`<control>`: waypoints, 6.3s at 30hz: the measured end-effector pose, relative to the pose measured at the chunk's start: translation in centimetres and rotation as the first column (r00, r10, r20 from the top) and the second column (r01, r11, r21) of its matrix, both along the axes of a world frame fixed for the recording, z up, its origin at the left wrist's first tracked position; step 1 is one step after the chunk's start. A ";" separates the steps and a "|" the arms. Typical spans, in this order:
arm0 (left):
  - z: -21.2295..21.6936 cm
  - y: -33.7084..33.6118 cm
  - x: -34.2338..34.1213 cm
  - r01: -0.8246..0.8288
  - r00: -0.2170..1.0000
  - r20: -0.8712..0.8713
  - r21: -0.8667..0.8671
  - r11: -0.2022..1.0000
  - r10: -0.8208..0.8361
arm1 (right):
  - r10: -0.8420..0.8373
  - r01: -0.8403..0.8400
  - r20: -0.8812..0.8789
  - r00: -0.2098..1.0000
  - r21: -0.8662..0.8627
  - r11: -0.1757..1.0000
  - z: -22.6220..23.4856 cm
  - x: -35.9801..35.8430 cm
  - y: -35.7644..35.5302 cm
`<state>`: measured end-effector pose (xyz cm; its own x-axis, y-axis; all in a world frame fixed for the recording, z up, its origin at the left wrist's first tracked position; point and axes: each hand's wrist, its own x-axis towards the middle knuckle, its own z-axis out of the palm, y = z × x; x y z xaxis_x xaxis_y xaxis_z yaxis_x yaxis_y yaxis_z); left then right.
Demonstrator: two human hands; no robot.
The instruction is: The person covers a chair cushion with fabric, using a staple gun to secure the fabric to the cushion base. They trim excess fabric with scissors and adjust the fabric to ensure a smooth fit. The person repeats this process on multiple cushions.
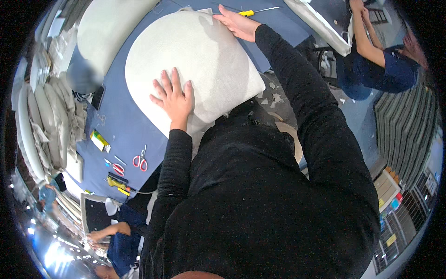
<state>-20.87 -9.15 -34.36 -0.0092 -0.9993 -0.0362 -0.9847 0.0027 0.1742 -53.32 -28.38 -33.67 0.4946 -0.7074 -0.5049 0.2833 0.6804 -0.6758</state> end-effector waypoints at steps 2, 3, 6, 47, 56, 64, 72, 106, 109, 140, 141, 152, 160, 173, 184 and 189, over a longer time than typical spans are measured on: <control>-1.0 -0.2 0.3 0.008 1.000 -0.027 -0.021 1.000 -0.008 | -0.079 0.077 -0.038 0.996 -0.043 0.996 0.1 -1.4 1.3; -1.2 -0.5 0.6 0.013 1.000 -0.026 -0.029 1.000 -0.014 | -0.136 0.120 -0.104 0.985 -0.144 0.982 0.6 -2.9 2.2; -1.3 0.0 0.6 0.012 1.000 -0.018 -0.026 1.000 -0.012 | -0.301 0.163 -0.273 0.914 -0.433 0.886 2.6 -7.0 4.9; -4.4 17.7 18.3 -0.312 -0.783 -0.540 0.770 0.556 0.309 | -0.541 0.252 -0.757 0.366 -0.479 0.841 -6.8 -5.1 26.6; -2.0 11.2 18.5 -0.138 -0.584 -0.590 0.749 0.648 0.557 | -0.421 0.481 -0.235 0.876 0.470 0.740 -0.5 5.3 29.4; 15.6 3.9 16.8 0.152 0.160 -0.970 0.208 0.966 0.183 | -0.708 0.725 -0.159 0.688 0.107 0.681 5.2 5.4 28.4; 24.3 -11.4 8.6 0.678 0.613 -0.095 -0.446 0.584 -0.785 | -0.785 0.767 0.088 0.613 0.174 0.618 8.2 2.3 23.2; 26.2 16.2 22.4 -0.449 0.684 -0.701 -0.188 0.874 0.201 | -0.101 0.014 -0.091 0.991 -0.674 0.738 11.7 19.7 6.5; 25.2 16.3 22.4 -0.456 0.708 -0.686 -0.261 0.851 0.169 | -0.124 0.031 -0.092 0.988 -0.669 0.743 12.2 19.5 6.1; 35.3 1.6 15.3 0.035 0.967 -0.231 -0.299 0.954 -0.108 | -0.312 0.191 -0.015 0.950 -0.762 0.619 14.3 26.2 6.1; 34.6 0.1 14.3 0.049 0.986 -0.135 -0.313 0.949 -0.096 | -0.493 0.250 -0.042 0.869 -0.822 0.511 12.9 26.6 5.6; 34.0 -2.0 10.2 -0.153 0.988 -0.061 -0.341 0.928 0.140 | -0.324 0.305 0.117 0.939 -0.717 0.627 20.1 24.6 6.8; 33.1 -1.8 3.2 -0.054 0.998 0.009 -0.475 0.878 0.066 | -0.401 0.525 0.360 0.842 -0.379 0.762 20.1 21.6 4.7; 6.6 -6.3 1.0 0.328 0.821 -0.532 0.145 0.934 -0.206 | -0.703 0.743 -0.283 0.652 0.053 0.667 -2.6 1.5 11.3; -1.5 -8.3 6.4 0.070 0.991 -0.096 -0.179 0.981 -0.088 | -0.739 0.727 0.091 0.667 0.138 0.673 0.9 -2.6 12.1; -1.8 -8.4 6.6 0.069 0.992 -0.091 -0.180 0.981 -0.086 | -0.702 0.685 0.063 0.709 0.174 0.708 0.4 -0.4 9.3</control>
